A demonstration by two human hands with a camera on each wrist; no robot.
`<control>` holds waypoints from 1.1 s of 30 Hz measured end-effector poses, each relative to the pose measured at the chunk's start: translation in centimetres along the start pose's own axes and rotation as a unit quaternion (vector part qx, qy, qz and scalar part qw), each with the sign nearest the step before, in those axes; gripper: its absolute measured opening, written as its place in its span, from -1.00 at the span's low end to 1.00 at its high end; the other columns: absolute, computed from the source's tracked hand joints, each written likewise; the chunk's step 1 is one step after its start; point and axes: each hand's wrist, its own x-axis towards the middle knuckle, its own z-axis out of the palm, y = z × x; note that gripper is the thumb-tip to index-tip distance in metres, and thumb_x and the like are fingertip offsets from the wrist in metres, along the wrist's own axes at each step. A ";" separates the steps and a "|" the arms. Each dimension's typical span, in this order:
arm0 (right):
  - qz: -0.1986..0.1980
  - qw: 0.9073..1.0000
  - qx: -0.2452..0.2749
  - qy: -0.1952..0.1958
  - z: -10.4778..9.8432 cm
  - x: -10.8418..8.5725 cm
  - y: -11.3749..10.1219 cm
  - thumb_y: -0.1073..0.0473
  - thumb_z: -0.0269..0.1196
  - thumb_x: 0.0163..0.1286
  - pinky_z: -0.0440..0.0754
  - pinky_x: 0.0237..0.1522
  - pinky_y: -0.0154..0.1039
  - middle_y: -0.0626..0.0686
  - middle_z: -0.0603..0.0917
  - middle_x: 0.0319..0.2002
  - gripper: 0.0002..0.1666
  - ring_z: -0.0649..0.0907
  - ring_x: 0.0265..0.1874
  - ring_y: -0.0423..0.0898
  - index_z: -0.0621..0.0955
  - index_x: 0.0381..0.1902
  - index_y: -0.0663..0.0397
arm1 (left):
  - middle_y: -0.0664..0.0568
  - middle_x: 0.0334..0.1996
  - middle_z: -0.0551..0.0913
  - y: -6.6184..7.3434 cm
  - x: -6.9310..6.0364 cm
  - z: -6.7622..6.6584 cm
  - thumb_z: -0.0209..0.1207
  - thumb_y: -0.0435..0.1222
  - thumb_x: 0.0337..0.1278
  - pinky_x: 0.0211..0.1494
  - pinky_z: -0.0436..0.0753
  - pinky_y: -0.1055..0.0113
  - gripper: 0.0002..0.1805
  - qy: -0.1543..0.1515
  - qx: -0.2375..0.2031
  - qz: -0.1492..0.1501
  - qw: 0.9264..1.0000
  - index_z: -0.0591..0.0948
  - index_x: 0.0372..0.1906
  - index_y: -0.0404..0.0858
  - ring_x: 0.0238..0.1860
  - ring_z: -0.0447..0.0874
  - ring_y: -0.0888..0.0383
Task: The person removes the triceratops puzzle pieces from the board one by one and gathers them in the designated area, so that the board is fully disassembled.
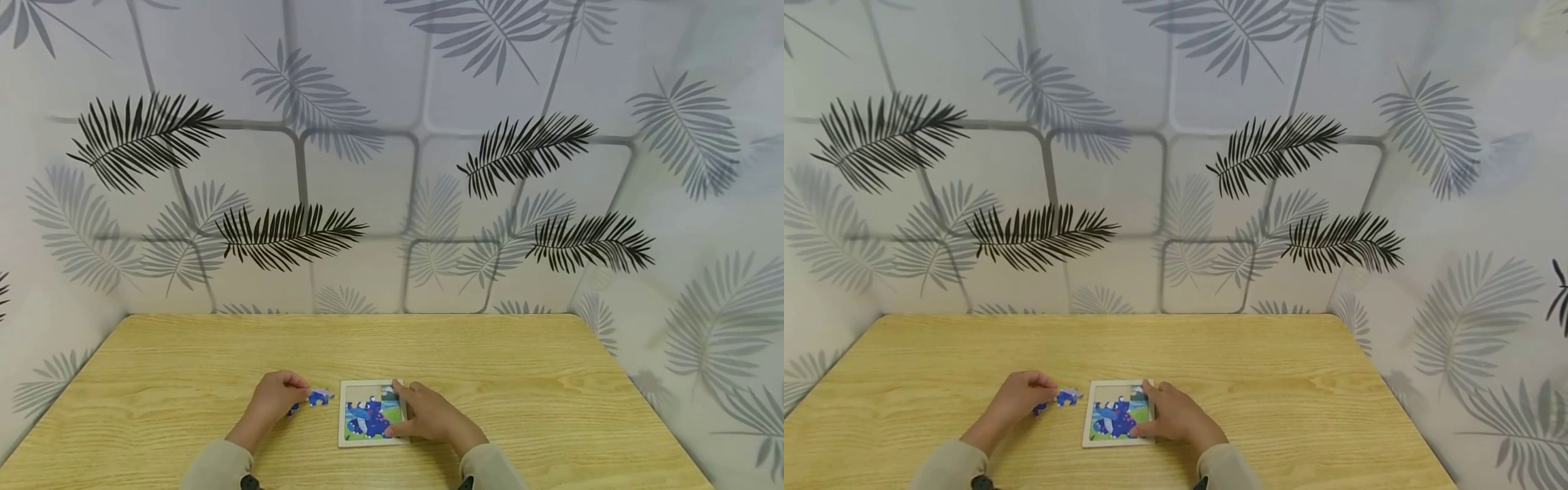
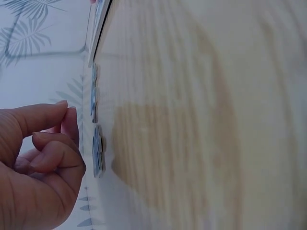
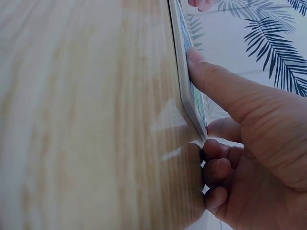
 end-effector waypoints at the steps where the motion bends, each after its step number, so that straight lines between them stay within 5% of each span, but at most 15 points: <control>1: -0.001 1.000 0.000 0.001 0.0 0.0 0.0 -0.23 0.34 0.13 0.48 0.08 0.05 0.24 0.48 0.07 0.06 0.51 -0.10 0.00 0.21 0.42 0.19 | 0.01 -0.47 0.61 0.1 0.0 0.1 0.24 -0.42 0.08 -0.47 0.46 0.33 -0.95 -0.001 -0.004 0.000 1.000 0.62 -0.40 -0.36 -0.49 0.45 0.15; 17: 0.002 1.000 0.007 0.001 -0.1 -0.1 0.0 -0.23 0.34 0.13 0.50 -0.02 -0.04 0.13 0.50 -0.04 0.06 0.45 -0.24 -0.08 0.21 0.42 0.16 | 0.00 -0.45 0.59 2.2 0.6 3.5 0.25 -0.40 0.08 -0.38 0.48 0.35 -0.94 -0.016 -0.034 0.014 0.999 0.62 -0.39 -0.34 -0.43 0.44 0.15; 33: -0.013 1.000 0.009 0.005 -0.1 -0.1 0.4 -0.24 0.34 0.12 0.51 -0.05 -0.10 0.10 0.50 -0.05 0.05 0.47 -0.22 -0.12 0.23 0.41 0.17 | 0.04 -0.42 0.58 5.1 0.3 8.0 0.27 -0.36 0.09 -0.26 0.53 0.30 -0.95 -0.111 -0.069 0.015 0.991 0.65 -0.36 -0.28 -0.37 0.48 0.15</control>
